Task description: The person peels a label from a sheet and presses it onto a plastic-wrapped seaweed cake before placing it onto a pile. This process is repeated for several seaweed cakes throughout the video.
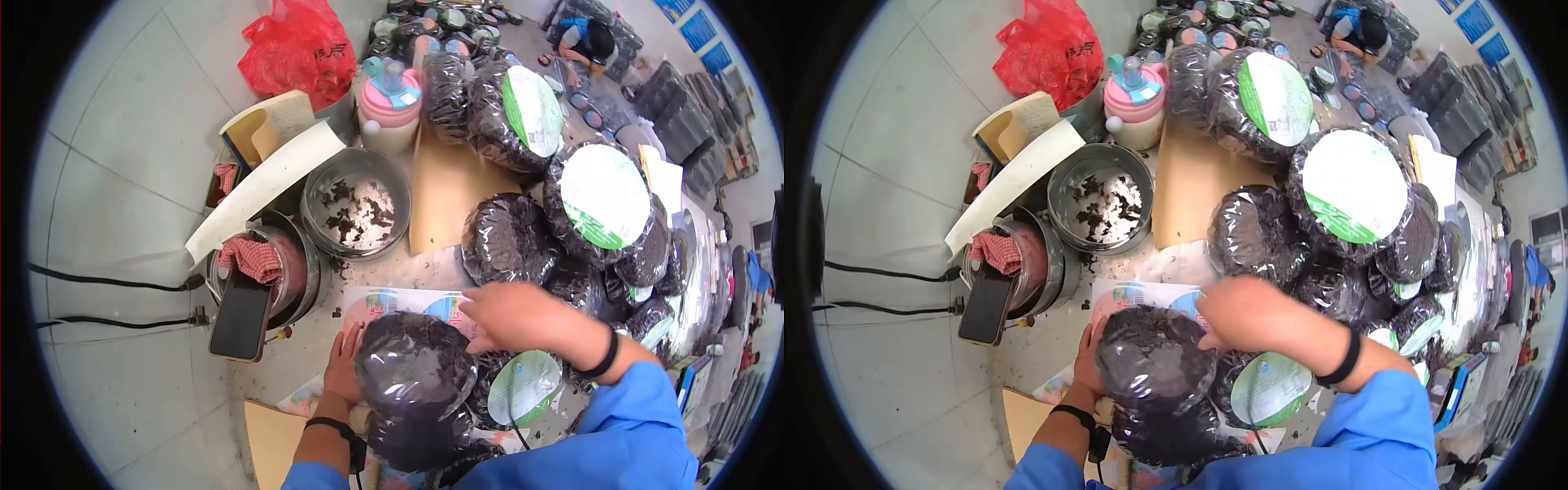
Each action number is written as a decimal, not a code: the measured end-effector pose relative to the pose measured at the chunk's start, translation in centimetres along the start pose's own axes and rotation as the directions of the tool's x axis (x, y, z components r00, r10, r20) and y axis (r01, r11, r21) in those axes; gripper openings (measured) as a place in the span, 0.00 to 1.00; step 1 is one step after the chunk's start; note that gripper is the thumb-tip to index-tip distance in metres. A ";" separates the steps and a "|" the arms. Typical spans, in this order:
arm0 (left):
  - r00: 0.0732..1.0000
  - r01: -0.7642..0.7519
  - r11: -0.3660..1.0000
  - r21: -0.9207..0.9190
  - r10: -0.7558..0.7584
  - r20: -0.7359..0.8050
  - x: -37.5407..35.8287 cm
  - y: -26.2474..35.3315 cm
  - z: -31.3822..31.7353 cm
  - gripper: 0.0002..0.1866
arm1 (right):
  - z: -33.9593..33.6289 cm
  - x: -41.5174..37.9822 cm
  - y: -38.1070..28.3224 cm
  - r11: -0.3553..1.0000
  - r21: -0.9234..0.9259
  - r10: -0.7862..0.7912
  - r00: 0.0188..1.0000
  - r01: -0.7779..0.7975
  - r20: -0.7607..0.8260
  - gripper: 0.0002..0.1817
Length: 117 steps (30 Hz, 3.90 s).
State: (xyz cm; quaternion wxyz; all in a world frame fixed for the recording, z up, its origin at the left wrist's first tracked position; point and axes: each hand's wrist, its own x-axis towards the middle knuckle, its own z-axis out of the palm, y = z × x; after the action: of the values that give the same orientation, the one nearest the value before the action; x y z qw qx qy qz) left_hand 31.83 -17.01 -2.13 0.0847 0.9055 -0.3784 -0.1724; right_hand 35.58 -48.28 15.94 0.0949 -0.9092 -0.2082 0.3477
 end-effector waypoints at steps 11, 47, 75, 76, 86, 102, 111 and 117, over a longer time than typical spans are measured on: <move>0.986 0.154 0.745 -0.649 -0.153 0.059 -0.7 -1.3 2.8 0.36 | -27.8 21.2 22.8 0.883 0.285 0.463 0.598 -0.371 -0.654 0.52; 0.963 0.165 0.429 -0.888 -0.263 0.051 -1.3 -1.8 6.3 0.37 | -3.1 8.3 19.4 0.862 -0.048 0.482 0.847 -0.504 -0.225 0.35; 0.895 0.260 0.821 -0.508 -0.402 -0.192 -28.0 19.1 3.8 0.30 | 36.6 -31.0 -23.9 0.915 0.314 0.363 0.856 -0.253 -0.368 0.37; 0.927 0.222 0.850 -0.478 -0.336 -0.167 -29.7 19.4 3.2 0.30 | 37.9 -31.0 -24.8 0.930 0.193 0.365 0.847 -0.313 -0.387 0.38; 0.721 0.659 0.748 -0.079 -0.658 -0.217 -44.3 12.9 12.1 0.42 | 42.6 -30.3 -24.3 0.938 0.226 0.339 0.825 -0.261 -0.453 0.42; 0.237 0.728 0.393 -0.563 -0.913 -0.330 -46.0 11.0 15.1 0.14 | 46.0 -31.0 -19.7 0.776 0.559 0.604 0.598 -0.291 -0.527 0.38; 0.216 0.760 0.412 -0.503 -0.890 -0.402 -48.4 10.2 17.2 0.06 | 42.7 -32.8 -23.7 0.841 0.466 0.517 0.662 -0.274 -0.543 0.34; 0.142 0.726 0.383 -0.571 -0.896 -0.421 -48.2 10.1 17.5 0.07 | 43.2 -33.0 -24.7 0.837 0.471 0.521 0.669 -0.279 -0.530 0.32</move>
State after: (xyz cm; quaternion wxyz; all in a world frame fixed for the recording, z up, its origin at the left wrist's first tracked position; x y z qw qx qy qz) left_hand -12.88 9.94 -3.51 0.2134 0.9348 0.2603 0.1133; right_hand -23.32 -39.64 11.40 0.2401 -0.9625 0.1107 0.0606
